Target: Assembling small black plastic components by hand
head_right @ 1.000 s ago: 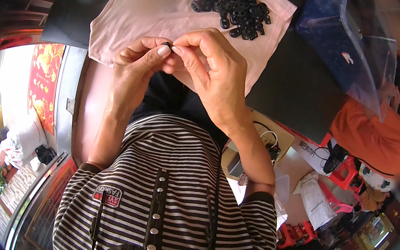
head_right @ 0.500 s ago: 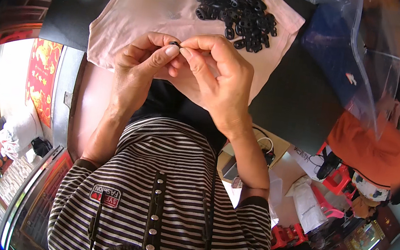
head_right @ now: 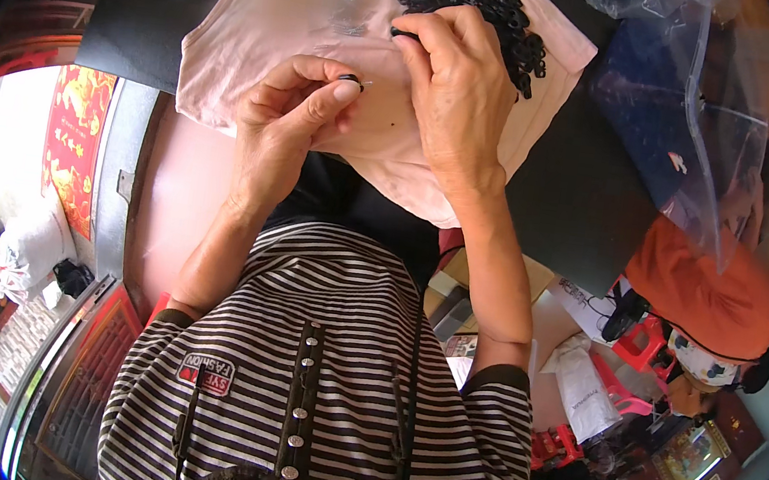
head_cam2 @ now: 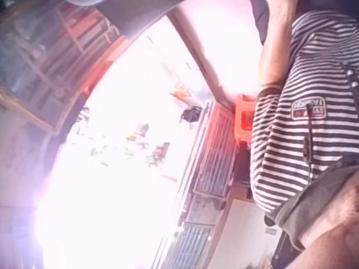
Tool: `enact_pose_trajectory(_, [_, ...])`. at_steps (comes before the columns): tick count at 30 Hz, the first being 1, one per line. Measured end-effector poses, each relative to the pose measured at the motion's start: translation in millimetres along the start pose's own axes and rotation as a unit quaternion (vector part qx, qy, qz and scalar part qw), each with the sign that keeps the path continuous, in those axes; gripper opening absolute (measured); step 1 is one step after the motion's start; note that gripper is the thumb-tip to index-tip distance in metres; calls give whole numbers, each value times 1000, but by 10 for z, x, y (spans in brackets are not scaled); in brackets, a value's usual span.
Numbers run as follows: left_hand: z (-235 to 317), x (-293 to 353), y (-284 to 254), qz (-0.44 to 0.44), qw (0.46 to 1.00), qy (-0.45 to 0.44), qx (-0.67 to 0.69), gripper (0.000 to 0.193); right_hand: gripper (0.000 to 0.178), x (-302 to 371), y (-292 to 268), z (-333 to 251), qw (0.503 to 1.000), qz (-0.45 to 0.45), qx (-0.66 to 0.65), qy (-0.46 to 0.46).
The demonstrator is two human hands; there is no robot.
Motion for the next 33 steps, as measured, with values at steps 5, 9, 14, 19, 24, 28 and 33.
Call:
enact_pose_trajectory(5, [44, 9, -10, -12, 1000, -7, 9, 16, 13, 67, 13, -38, 999, 5, 24, -40])
enact_pose_trajectory(9, [26, 34, -27, -13, 999, -12, 37, 16, 14, 101, 3, -16, 999, 12, 20, -26])
enact_pose_trajectory(14, [105, 89, -48, -11, 999, 13, 44, 18, 15, 190, -168, -166, 878, -33, -412, 242])
enact_pose_trajectory(19, [135, 127, -7, -8, 999, 38, 19, 18, 21, 264, -273, -222, 772, -79, -561, 287])
enact_pose_trajectory(24, [128, 182, 5, 0, 999, 48, -1, 17, 22, 318, -305, -299, 770, -74, -567, 281])
enact_pose_trajectory(28, [147, 215, -1, -5, 999, 54, -1, 17, 23, 342, -312, -340, 772, -74, -565, 279])
enact_pose_trajectory(33, [154, 264, -28, 7, 999, 50, 4, 18, 24, 375, -290, -377, 754, -82, -585, 288])
Point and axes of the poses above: each hand's wrist, its own x-axis away from the middle knuckle, its own y-axis out of the palm, z = x × y, the point moved 1 cm from there along -x, towards the middle knuckle, and after that the axes turned 5 degrees about -x, right-handed, at the moved point
